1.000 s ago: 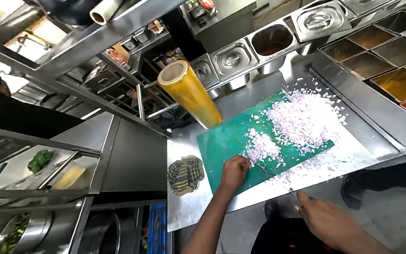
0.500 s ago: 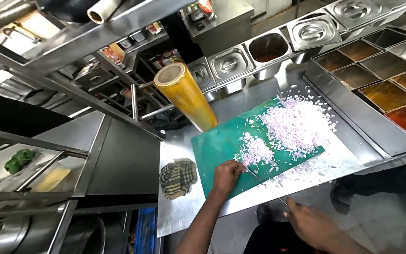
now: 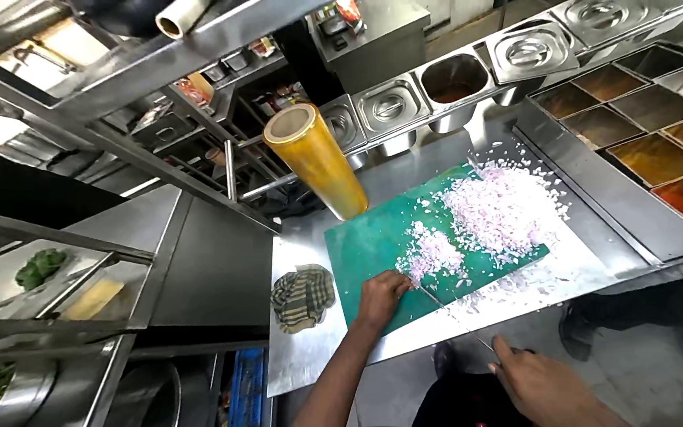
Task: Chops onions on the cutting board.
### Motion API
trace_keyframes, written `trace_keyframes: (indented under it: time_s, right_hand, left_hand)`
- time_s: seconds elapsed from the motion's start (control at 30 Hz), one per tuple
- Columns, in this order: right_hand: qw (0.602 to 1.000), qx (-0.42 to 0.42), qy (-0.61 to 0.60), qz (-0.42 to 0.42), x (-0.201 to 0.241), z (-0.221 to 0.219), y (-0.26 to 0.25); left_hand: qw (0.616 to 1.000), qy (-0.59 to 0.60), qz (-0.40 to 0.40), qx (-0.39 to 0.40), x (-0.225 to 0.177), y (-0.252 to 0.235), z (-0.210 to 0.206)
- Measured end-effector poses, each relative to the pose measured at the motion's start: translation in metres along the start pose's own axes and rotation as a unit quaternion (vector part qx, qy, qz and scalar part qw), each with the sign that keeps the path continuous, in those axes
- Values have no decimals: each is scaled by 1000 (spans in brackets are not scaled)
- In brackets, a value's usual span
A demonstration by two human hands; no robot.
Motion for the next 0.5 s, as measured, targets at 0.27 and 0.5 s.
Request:
trace_keyframes:
  time_s: [0.27, 0.5]
  right_hand:
    - [999, 47, -26, 7, 9, 6, 11]
    - [998, 39, -34, 26, 14, 18, 12]
  left_hand:
    - [1000, -11, -12, -10, -4, 4, 0]
    - [999, -8, -49, -19, -3, 2, -2]
Point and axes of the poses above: each hand's wrist, its own y-axis away from the middle knuckle, its own z-axis out of the back of the hand, x = y × z, the point moved 9 cm from there along -y, towards the middle knuckle, and after that the axes turned 13 degrees about -z, right-handed, at the moved point
